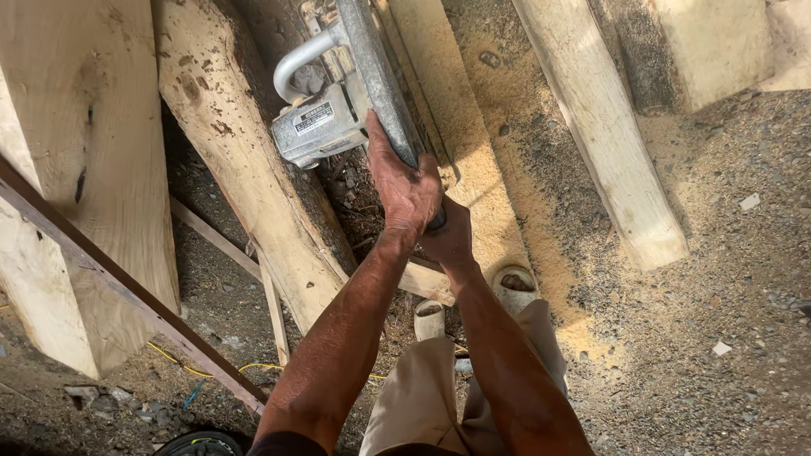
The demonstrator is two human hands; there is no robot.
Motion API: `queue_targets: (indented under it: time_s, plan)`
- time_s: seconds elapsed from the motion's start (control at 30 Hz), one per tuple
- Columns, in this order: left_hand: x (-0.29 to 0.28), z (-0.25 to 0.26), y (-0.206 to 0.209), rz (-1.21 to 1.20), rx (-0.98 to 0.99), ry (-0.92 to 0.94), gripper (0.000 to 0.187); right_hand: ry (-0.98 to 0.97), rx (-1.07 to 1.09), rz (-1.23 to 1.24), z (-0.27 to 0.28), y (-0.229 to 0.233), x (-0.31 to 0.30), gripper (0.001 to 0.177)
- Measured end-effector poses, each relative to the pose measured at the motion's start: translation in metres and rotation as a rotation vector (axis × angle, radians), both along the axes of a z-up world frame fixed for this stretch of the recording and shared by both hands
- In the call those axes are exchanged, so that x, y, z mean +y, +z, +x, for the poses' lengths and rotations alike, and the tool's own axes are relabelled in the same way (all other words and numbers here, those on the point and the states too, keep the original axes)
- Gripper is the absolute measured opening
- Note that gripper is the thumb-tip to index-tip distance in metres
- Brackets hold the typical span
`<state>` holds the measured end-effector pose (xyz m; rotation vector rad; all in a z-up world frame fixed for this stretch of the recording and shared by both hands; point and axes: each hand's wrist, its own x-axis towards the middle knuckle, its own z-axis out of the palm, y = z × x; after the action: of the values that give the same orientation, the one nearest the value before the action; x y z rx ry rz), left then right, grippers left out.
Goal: The person uses a large circular saw to cut through thick wooden beams. They guide the saw with both hands along the length of the wood, repositioning themselves and the saw as the cut progresses through multiple large timber pieces.
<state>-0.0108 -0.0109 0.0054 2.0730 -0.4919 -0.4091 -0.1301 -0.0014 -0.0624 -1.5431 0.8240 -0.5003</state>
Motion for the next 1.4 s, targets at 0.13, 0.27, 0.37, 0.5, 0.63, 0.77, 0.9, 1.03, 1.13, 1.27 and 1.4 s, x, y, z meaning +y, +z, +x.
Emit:
queue_targets:
  time_s: [0.13, 0.27, 0.37, 0.5, 0.63, 0.77, 0.9, 1.03, 1.13, 1.27, 1.4]
  plan:
    - [0.003, 0.004, -0.002, 0.026, -0.008, 0.001, 0.101, 0.002, -0.04, -0.044, 0.004, 0.001, 0.0, 0.038]
    - [0.002, 0.003, -0.009, -0.054, -0.047, -0.028, 0.103, 0.011, -0.023, -0.084, 0.004, -0.005, -0.004, 0.037]
    - [0.006, 0.002, -0.007, -0.034, -0.055, -0.035, 0.102, -0.002, -0.039, -0.102, 0.002, -0.005, 0.001, 0.036]
    - [0.008, 0.004, -0.004, 0.012, -0.03, -0.035, 0.1, -0.001, -0.06, -0.1, 0.004, -0.009, 0.003, 0.037]
    - [0.006, 0.007, -0.003, 0.021, -0.024, -0.049, 0.101, -0.007, 0.023, -0.12, 0.006, -0.007, 0.001, 0.034]
    - [0.003, 0.014, 0.001, 0.02, -0.019, -0.046, 0.101, -0.021, 0.022, -0.124, 0.015, -0.005, -0.002, 0.038]
    - [-0.006, 0.022, 0.008, 0.071, 0.035, -0.019, 0.1, -0.034, 0.035, -0.147, 0.023, -0.005, -0.007, 0.038]
    - [-0.009, 0.024, 0.009, 0.076, -0.023, -0.036, 0.099, -0.01, 0.033, -0.143, 0.025, -0.006, -0.013, 0.041]
    - [-0.009, 0.022, 0.008, 0.088, -0.015, -0.027, 0.099, -0.013, -0.025, -0.127, 0.024, -0.003, -0.012, 0.042]
    - [-0.007, 0.022, 0.002, 0.083, -0.031, -0.04, 0.102, 0.016, 0.003, -0.09, 0.023, -0.006, -0.013, 0.04]
    - [-0.006, 0.022, 0.005, 0.086, -0.008, -0.046, 0.103, 0.014, -0.013, -0.078, 0.024, -0.001, -0.011, 0.043]
